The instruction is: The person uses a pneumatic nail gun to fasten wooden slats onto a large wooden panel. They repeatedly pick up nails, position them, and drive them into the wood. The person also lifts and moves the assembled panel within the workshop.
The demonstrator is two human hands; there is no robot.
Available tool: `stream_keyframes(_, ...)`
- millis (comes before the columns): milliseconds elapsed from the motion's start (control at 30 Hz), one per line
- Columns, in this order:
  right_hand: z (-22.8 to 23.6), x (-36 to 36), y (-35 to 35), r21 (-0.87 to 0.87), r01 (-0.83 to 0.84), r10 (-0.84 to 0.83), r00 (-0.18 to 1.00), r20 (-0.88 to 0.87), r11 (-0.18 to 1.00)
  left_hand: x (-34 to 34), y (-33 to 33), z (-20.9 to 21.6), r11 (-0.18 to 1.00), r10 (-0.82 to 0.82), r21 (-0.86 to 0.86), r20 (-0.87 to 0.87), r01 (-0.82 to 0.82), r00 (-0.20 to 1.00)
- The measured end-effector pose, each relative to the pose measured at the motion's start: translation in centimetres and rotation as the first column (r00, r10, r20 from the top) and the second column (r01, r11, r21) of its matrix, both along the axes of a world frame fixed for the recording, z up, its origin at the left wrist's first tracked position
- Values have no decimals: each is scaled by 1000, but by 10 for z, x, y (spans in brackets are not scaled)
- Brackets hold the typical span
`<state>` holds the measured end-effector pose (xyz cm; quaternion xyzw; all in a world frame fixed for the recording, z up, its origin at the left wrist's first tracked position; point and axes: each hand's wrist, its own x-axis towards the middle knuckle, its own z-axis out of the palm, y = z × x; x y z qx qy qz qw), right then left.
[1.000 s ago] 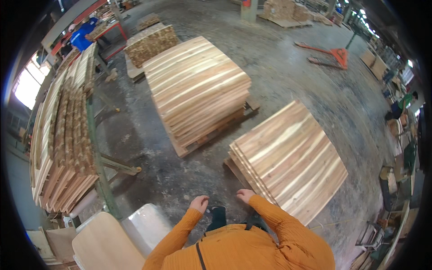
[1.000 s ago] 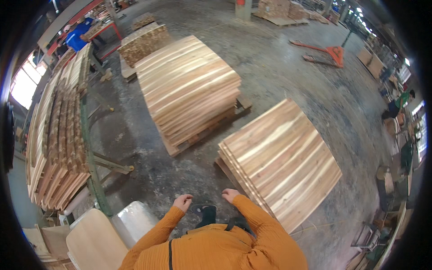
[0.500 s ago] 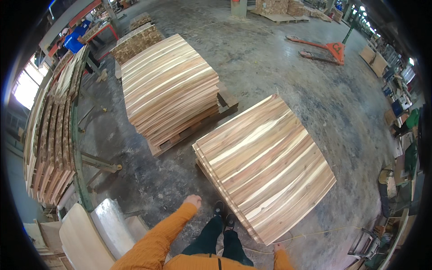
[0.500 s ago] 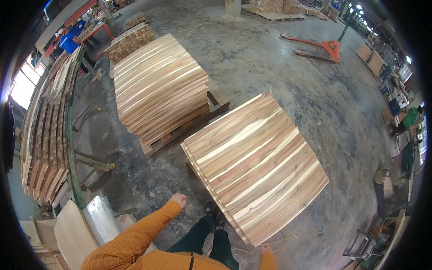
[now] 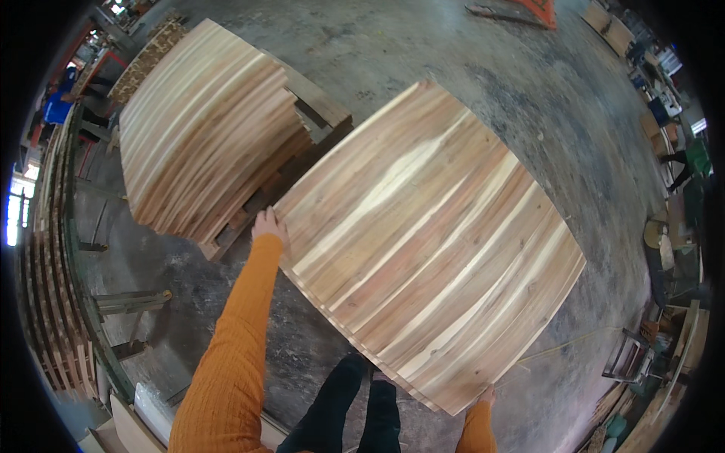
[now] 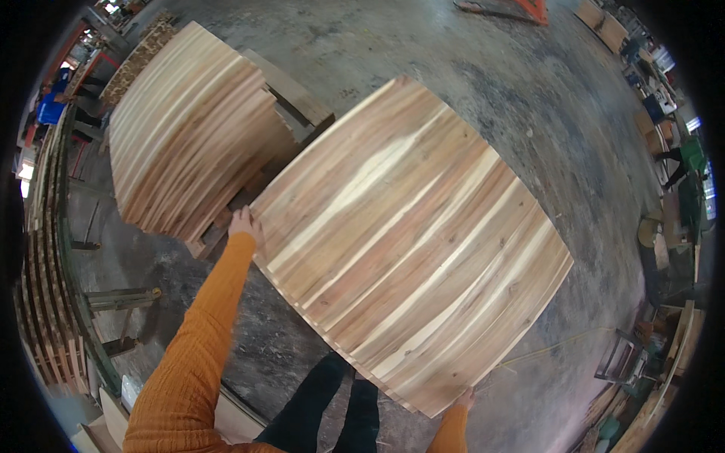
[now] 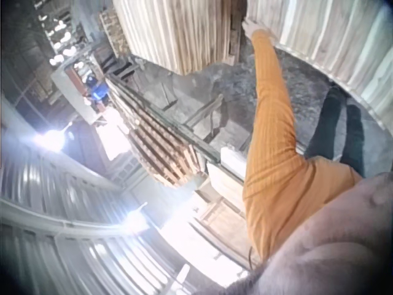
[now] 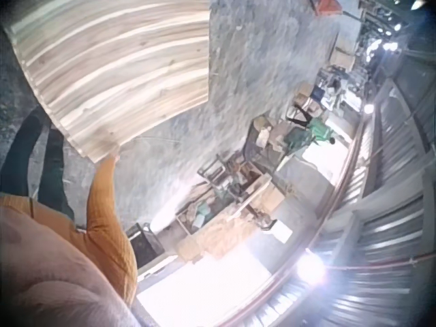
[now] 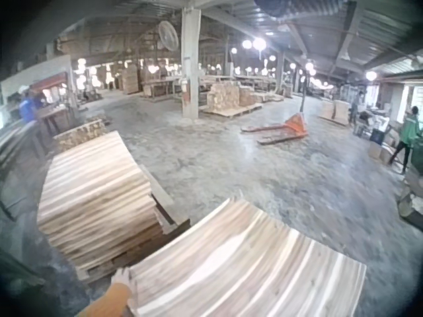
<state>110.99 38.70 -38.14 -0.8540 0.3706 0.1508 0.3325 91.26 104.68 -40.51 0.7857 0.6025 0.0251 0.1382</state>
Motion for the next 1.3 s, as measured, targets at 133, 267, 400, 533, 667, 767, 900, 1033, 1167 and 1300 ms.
stream_keyframes(133, -21, 10, 25, 360, 147, -147, 989, -28, 921, 5, 29, -8, 992, -18, 120, -112, 31, 994)
stream_keyframes(267, -28, 2, 17, 126, 27, -35, 997, 65, 992, 10, 22, -10, 994, -26, 105, -120, 39, 992)
stream_keyframes(400, -25, 16, 0, 41, -89, 80, 979, 189, 995, -21, -1, -10, 990, -37, 134, -39, 42, 999)
stream_keyframes(533, 7, 2, -8, 126, -47, 34, 994, 101, 991, -58, -41, 9, 976, 188, -98, -84, -196, 979)
stream_keyframes(667, 47, -13, -30, 146, -25, 13, 997, 79, 989, -114, -73, 63, 889, 296, -411, 176, -203, 939)
stream_keyframes(767, 91, -24, -48, 120, -68, 57, 993, 100, 990, -155, -112, 119, 882, 206, -445, 61, -158, 977)
stream_keyframes(900, 154, -26, -57, 101, -183, 164, 971, 174, 978, -196, -151, 203, 916, 69, -390, -64, -88, 996)
stream_keyframes(1033, 225, -10, -39, 111, -329, 288, 916, 281, 938, -215, -172, 284, 953, -32, -303, -93, 2, 995)
stream_keyframes(1167, 296, 13, -5, 114, -501, 424, 816, 392, 858, -234, -159, 349, 922, -128, -380, -111, 77, 986)
stream_keyframes(1300, 354, 38, 45, 94, -640, 519, 691, 503, 762, -247, -131, 416, 840, -254, -505, -44, 198, 966)
